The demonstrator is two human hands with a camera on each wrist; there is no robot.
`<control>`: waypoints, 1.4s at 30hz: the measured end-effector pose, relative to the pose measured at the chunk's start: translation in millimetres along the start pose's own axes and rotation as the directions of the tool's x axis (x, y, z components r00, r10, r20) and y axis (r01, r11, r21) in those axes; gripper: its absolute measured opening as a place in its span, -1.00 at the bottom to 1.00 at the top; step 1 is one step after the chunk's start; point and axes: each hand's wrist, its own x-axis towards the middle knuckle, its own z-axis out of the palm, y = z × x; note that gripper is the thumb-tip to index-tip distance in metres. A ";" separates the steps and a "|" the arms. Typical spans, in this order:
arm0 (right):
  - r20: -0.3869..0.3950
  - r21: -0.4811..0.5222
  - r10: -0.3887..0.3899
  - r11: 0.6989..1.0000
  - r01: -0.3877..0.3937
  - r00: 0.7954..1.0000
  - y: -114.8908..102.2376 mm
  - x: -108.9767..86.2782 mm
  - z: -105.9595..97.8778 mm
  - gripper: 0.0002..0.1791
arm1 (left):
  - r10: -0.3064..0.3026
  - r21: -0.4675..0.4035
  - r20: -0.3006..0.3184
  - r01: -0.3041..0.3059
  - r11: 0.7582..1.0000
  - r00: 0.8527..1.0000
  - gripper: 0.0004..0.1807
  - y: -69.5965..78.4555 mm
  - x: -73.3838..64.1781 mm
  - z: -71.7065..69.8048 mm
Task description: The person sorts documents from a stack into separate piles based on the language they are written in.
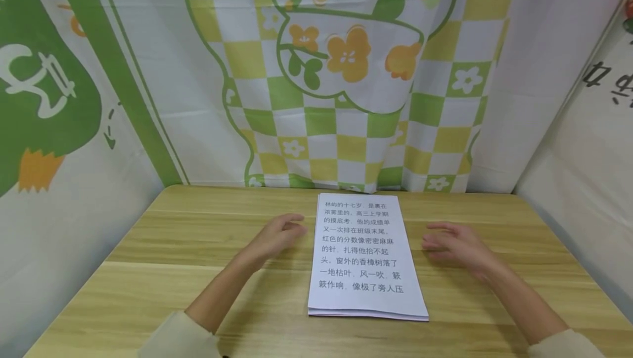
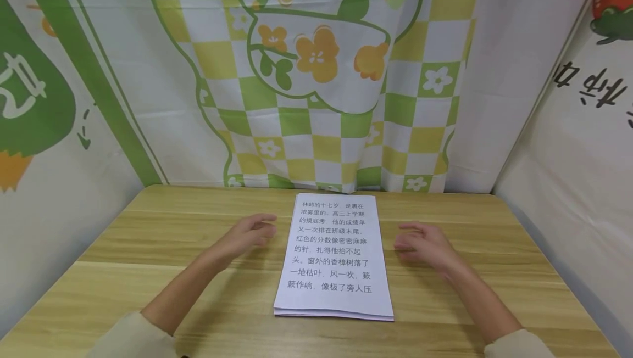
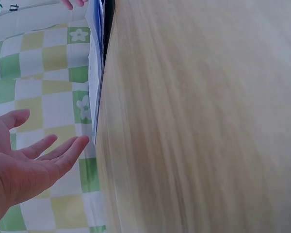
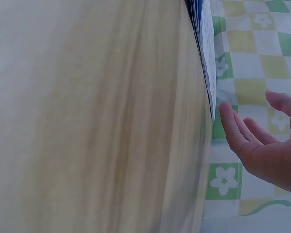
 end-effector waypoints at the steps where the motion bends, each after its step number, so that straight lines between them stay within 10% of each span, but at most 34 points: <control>1: -0.008 -0.006 -0.001 1.000 0.001 1.000 -0.1 2.6 1.2 -0.35 | -0.010 -0.017 -0.007 0.010 1.000 1.000 -0.40 -0.3 2.3 1.2; 18: -0.048 0.076 0.070 0.995 -0.066 0.996 0.7 40.7 16.6 -0.34 | -0.154 -0.201 -0.046 0.142 0.969 0.987 -0.46 -1.2 37.2 16.5; 42: -0.062 0.090 0.137 0.987 -0.131 0.989 -3.5 58.2 20.3 -0.30 | -0.189 -0.251 -0.039 0.174 0.952 0.981 -0.46 2.1 60.7 31.4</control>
